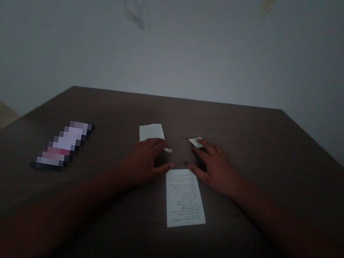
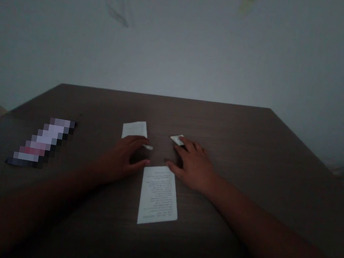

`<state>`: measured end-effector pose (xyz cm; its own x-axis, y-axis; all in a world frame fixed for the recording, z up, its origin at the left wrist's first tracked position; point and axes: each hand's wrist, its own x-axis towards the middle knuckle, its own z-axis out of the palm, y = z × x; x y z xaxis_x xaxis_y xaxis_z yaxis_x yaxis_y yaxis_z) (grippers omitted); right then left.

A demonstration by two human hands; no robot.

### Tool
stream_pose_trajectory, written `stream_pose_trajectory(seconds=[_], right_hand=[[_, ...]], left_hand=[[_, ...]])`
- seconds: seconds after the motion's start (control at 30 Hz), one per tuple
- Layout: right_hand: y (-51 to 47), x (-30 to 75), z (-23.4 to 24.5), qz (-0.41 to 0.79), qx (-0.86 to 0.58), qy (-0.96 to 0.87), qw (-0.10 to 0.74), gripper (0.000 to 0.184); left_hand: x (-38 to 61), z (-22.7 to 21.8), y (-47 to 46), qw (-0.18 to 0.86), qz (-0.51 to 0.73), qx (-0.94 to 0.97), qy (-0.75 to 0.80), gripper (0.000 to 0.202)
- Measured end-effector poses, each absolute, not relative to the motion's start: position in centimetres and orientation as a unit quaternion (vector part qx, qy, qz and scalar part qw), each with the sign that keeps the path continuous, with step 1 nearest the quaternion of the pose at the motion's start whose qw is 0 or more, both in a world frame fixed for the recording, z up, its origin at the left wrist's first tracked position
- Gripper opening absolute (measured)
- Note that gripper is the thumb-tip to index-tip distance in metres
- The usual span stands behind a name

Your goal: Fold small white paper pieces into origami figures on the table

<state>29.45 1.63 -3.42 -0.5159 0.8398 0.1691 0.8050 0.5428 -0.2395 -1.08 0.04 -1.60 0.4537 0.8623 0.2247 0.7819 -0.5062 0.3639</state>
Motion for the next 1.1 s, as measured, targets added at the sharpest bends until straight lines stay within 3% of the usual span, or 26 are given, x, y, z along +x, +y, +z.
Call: stream_pose_trajectory(seconds=[0.2,0.5,0.97,1.1], right_hand=[[1.4,29.2,-3.7,0.065,-0.483,-0.866,0.110,0.089],[1.5,29.2,-3.9,0.055,-0.486,-0.865,0.112,0.074],[1.5,29.7,-4.0,0.058,-0.478,-0.868,0.122,0.064],[1.4,29.6,-3.7,0.061,-0.480,-0.867,0.116,0.063]], left_hand=[[-1.1,-1.8,0.3,0.119,0.168,0.857,0.473,0.051],[-1.7,-2.4,0.8,0.066,0.209,0.826,0.519,0.036],[-2.9,-0.4,0.8,0.037,0.099,0.808,0.580,0.016],[-4.2,-0.6,1.5,0.032,0.080,0.815,0.573,0.019]])
